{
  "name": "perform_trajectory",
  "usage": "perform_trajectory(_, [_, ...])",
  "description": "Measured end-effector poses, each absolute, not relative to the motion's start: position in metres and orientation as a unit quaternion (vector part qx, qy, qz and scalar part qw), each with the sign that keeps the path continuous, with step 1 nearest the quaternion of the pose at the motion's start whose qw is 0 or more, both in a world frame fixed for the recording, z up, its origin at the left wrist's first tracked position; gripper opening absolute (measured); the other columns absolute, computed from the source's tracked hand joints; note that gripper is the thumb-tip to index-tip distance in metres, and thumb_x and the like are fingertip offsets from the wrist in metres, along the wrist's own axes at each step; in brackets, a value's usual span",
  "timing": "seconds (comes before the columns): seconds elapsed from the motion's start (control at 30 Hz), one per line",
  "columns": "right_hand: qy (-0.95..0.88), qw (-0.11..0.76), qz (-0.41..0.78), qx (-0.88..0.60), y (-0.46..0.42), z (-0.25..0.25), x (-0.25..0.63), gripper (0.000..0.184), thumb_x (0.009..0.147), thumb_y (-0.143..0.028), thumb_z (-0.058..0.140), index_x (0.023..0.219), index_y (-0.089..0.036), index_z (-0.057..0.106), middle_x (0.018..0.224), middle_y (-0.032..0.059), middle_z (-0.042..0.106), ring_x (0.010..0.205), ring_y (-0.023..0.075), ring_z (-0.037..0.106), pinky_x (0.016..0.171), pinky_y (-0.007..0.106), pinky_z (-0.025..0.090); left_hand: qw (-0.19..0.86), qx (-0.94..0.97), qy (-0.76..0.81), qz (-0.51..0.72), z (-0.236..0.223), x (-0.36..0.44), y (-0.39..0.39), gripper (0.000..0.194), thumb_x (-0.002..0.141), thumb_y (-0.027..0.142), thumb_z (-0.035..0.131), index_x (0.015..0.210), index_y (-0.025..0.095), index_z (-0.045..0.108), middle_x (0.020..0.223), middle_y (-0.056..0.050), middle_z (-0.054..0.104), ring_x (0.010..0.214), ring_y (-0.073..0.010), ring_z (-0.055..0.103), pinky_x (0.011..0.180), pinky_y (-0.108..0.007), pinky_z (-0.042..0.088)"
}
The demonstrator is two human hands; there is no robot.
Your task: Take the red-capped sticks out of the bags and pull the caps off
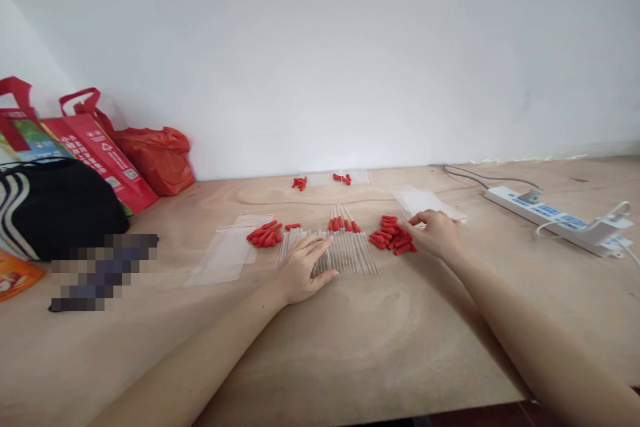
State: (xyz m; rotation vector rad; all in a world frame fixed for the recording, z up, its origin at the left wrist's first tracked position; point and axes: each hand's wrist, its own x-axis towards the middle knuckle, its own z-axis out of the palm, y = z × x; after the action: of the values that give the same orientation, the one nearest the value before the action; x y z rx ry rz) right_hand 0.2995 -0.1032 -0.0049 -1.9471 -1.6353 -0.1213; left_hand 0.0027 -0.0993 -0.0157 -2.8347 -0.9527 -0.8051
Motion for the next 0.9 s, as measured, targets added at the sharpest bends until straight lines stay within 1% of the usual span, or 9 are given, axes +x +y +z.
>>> perform_trajectory(0.07, [-0.615,0.285,-0.033,-0.735,-0.102,-0.005,0.302,0.041,0.074,-0.053,0.039,0.063,-0.023,0.063,0.081,0.0053,0.065,0.082,0.0246,0.054,0.07,0.037,0.031,0.011,-0.916,-0.312,-0.25,-0.015,0.001,-0.099,0.052,0.078,0.04,0.053,0.123,0.015,0.042,0.118,-0.011,0.055,0.115,-0.0241,0.044,0.092,-0.043,0.039])
perform_trajectory(0.13, [-0.601,0.289,-0.008,-0.745,-0.1,-0.005,0.305,0.043,0.077,-0.051,0.035,0.063,-0.023,0.064,0.078,0.0056,0.066,0.078,0.0237,0.056,0.067,0.035,0.032,0.005,-0.92,-0.312,-0.238,-0.014,-0.003,-0.099,0.05,0.079,0.04,0.052,0.122,0.017,0.044,0.122,-0.011,0.052,0.118,-0.024,0.042,0.094,-0.044,0.037])
perform_trajectory(0.3, [-0.568,0.305,0.05,-0.763,-0.096,-0.006,0.312,0.043,0.079,-0.048,0.035,0.066,-0.021,0.066,0.069,0.0063,0.065,0.071,0.0219,0.057,0.06,0.03,0.032,0.013,-0.936,-0.304,-0.178,-0.006,-0.016,-0.098,0.056,0.076,0.046,0.053,0.125,0.02,0.042,0.128,-0.012,0.046,0.121,-0.0269,0.037,0.1,-0.053,0.022])
perform_trajectory(0.4, [-0.562,0.335,0.012,-0.756,-0.096,-0.006,0.309,0.041,0.078,-0.048,0.037,0.069,-0.02,0.065,0.073,0.0066,0.065,0.071,0.021,0.056,0.059,0.03,0.032,0.015,-0.941,-0.303,-0.151,-0.002,-0.027,-0.097,0.058,0.075,0.047,0.054,0.126,0.02,0.04,0.129,-0.011,0.045,0.123,-0.027,0.035,0.101,-0.054,0.019])
perform_trajectory(0.47, [-0.575,0.36,-0.039,-0.734,-0.098,-0.006,0.3,0.038,0.078,-0.046,0.039,0.071,-0.02,0.065,0.076,0.0062,0.064,0.074,0.0206,0.055,0.064,0.031,0.031,0.015,-0.941,-0.307,-0.144,-0.002,-0.032,-0.095,0.058,0.076,0.047,0.053,0.125,0.02,0.041,0.128,-0.011,0.046,0.123,-0.0267,0.035,0.101,-0.054,0.02])
perform_trajectory(0.53, [-0.616,0.361,-0.078,-0.696,-0.099,-0.003,0.286,0.033,0.078,-0.043,0.04,0.073,-0.021,0.065,0.077,0.0054,0.064,0.077,0.0207,0.053,0.069,0.034,0.029,0.017,-0.939,-0.311,-0.148,-0.004,-0.034,-0.093,0.054,0.077,0.047,0.052,0.123,0.021,0.044,0.127,-0.01,0.048,0.122,-0.0262,0.036,0.101,-0.053,0.021])
perform_trajectory(0.63, [-0.695,0.3,-0.107,-0.645,-0.096,0.001,0.26,0.029,0.079,-0.035,0.041,0.072,-0.022,0.065,0.077,0.0057,0.064,0.079,0.021,0.051,0.073,0.038,0.025,0.017,-0.937,-0.309,-0.16,-0.008,-0.034,-0.092,0.046,0.079,0.043,0.052,0.118,0.021,0.05,0.124,-0.01,0.05,0.122,-0.0254,0.037,0.101,-0.052,0.022])
perform_trajectory(0.73, [-0.722,0.22,-0.102,-0.648,-0.085,0.005,0.235,0.028,0.078,-0.03,0.042,0.067,-0.021,0.066,0.076,0.0082,0.064,0.08,0.0223,0.051,0.072,0.039,0.025,0.016,-0.938,-0.305,-0.166,-0.01,-0.032,-0.092,0.039,0.079,0.041,0.051,0.113,0.021,0.054,0.122,-0.009,0.052,0.12,-0.0248,0.038,0.1,-0.052,0.023])
perform_trajectory(0.9, [-0.69,0.11,-0.01,-0.716,-0.058,0.012,0.208,0.028,0.076,-0.036,0.046,0.068,-0.017,0.065,0.078,0.0112,0.064,0.085,0.0267,0.053,0.074,0.045,0.027,0.026,-0.936,-0.301,-0.182,-0.009,-0.031,-0.095,0.035,0.078,0.038,0.054,0.11,0.024,0.056,0.12,-0.008,0.054,0.118,-0.0247,0.041,0.099,-0.051,0.026])
